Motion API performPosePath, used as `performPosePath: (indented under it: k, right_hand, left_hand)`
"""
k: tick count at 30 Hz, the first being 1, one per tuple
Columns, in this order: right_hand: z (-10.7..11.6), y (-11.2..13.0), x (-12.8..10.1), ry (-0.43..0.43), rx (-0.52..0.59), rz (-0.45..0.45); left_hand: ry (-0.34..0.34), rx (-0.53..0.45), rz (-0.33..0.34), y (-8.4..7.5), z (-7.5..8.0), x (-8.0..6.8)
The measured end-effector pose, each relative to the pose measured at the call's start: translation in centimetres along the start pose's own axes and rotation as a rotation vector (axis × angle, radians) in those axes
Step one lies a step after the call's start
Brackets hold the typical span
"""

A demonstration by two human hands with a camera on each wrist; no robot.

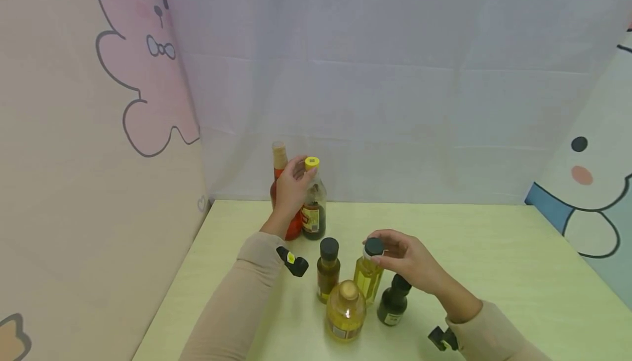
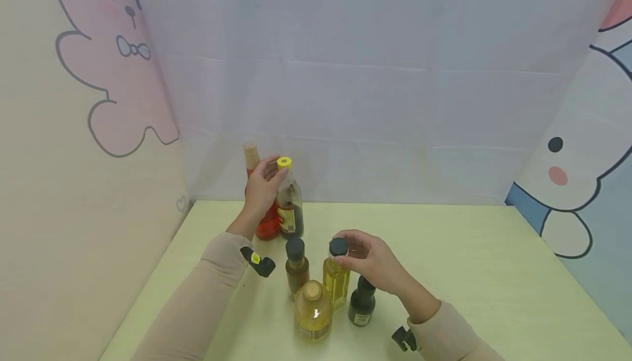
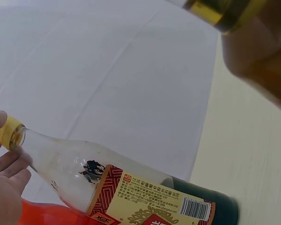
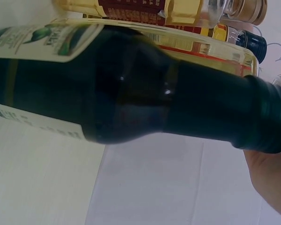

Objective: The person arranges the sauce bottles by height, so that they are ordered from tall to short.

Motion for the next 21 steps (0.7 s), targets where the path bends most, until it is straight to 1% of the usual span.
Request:
performPosePath:
  k: [5, 7, 14, 18, 21]
  right_hand:
    - [0.0, 0.0, 0.0, 0.002, 0.001, 0.001]
    - [0.0, -0.1, 0.0, 0.003, 0.005, 0.001]
    - [0.0, -0.1, 0.0, 0.004, 0.002, -0.007]
    - [0.1, -0.1, 0.0, 0.003, 0.010, -0.011]
    - [0.1, -0.1, -0.1, 0.003, 0.013, -0.013]
  left_hand:
    - [-0.009, 0.054, -0.005, -0.3, 0.2, -0.6]
    - [-0.011, 0.057, -0.016, -0.5, 0.3, -0.9]
    - [0.018, -0.006, -0.078, -1.1, 0.9, -2.3]
    - [0.043, -0.037, -0.072, -1.6, 0.9, -3.3]
    - [0.080, -0.080, -0.060, -2.6, 0.6, -4.3]
Point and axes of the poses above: each hand's wrist, its own x-axis towards the middle knuckle, its own z-axis out of the back of the hand, y = z × x, the point moved 2 cm from there along x, towards the middle knuckle, and after that the axes turned 14 degrees about -x, right-handed, at the moved point
